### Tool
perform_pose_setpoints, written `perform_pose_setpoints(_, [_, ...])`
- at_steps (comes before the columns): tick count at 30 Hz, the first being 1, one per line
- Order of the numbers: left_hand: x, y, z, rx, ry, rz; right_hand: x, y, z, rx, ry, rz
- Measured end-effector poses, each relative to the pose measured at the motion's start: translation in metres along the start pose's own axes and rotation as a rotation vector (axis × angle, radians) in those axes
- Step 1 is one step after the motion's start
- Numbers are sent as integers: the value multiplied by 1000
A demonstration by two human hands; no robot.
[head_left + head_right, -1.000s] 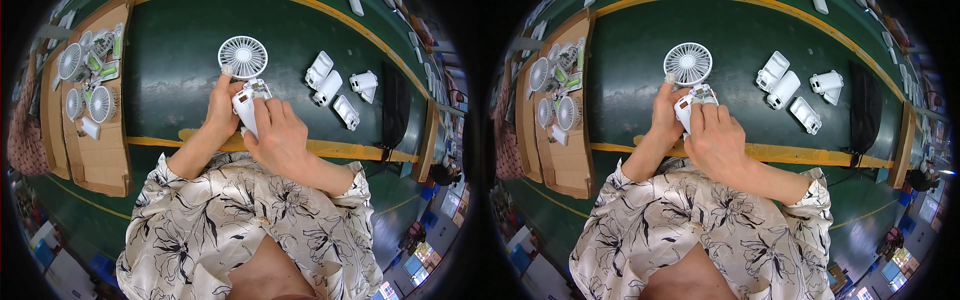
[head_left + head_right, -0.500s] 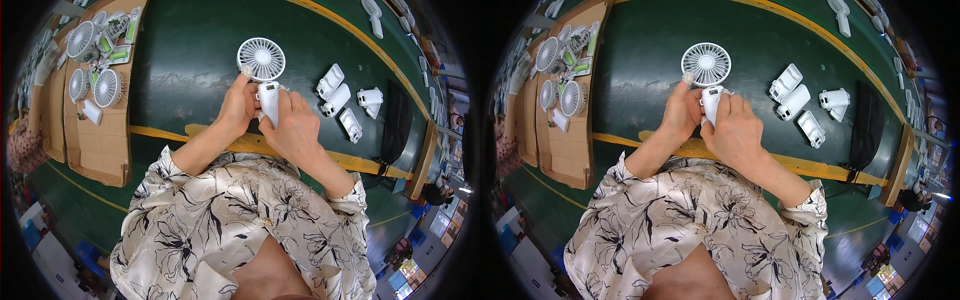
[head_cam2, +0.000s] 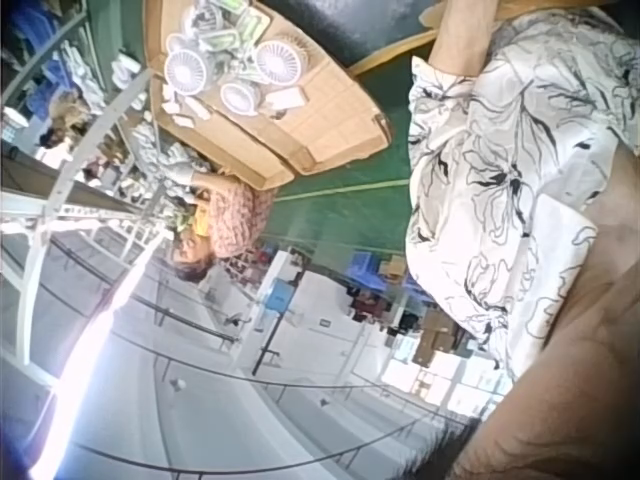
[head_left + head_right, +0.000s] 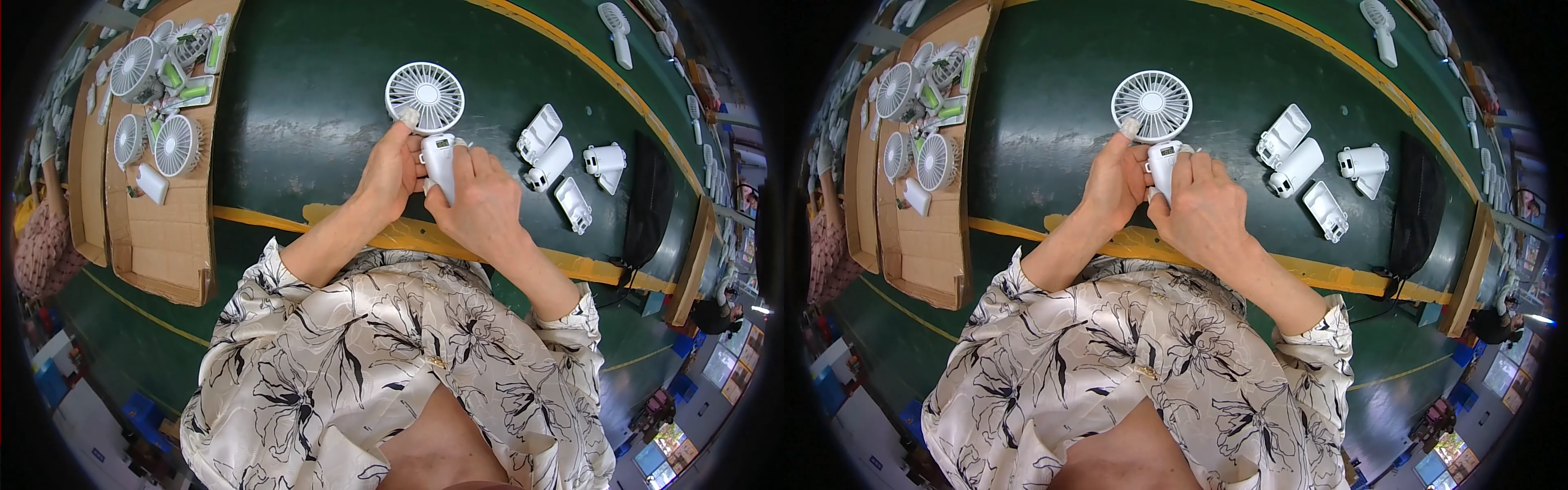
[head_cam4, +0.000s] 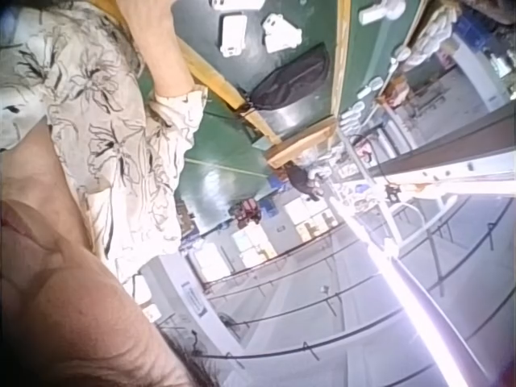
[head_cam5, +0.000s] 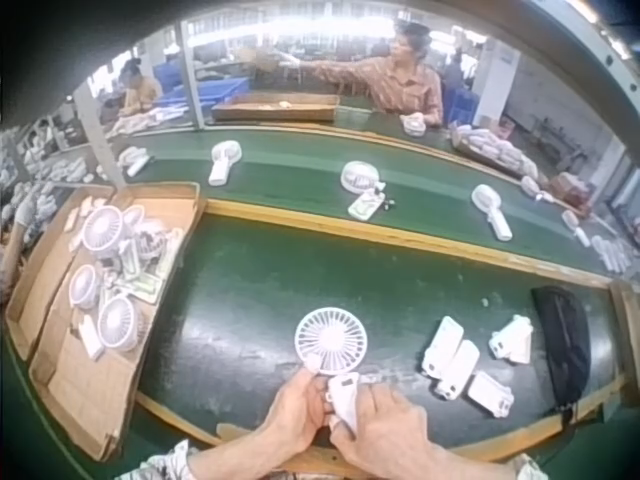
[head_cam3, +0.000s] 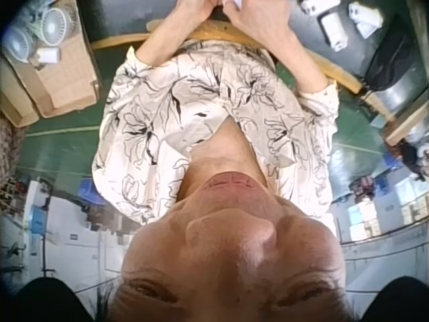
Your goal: The person assembles portable fans by positioning circuit boards, batteries, and fan heads into plastic handle housings, snapping the casing halves together by hand, and placing the assembled fans onto the conveyor belt.
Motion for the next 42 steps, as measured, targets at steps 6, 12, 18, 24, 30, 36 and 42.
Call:
perform_pose_setpoints(6, [2, 0, 5, -107, -111, 21, 6, 3, 0, -58, 97, 72])
perform_pose_setpoints(12, [-9, 2, 4, -115, -154, -21, 2, 7, 11, -145, 34, 56])
perform_pose_setpoints(18, [-29, -2, -13, 144, -95, -184, -49, 15, -2, -97, -575, -375])
perform_pose_setpoints(24, [-34, 7, -26, 212, -155, -273, -48, 15, -35, 215, -980, -532])
perform_pose_setpoints(30, [-38, 11, -30, 221, -119, -316, -49, 14, -34, 183, -944, -522])
perform_pose_setpoints(36, [-36, 9, -37, 239, -157, -277, -56, 15, -37, 102, -1067, -557])
perform_pose_setpoints(42, [-31, 8, -36, 277, -149, -308, -58, 16, -40, 79, -1082, -559])
Point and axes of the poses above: each hand's wrist, its own y-axis away from the middle knuckle, its own z-axis out of the back of the hand, x = y × z, the point moved 10 cm from there along -y, towards the middle knuckle, and after that the axes turned 3 degrees about -y, right-handed, at the moved point
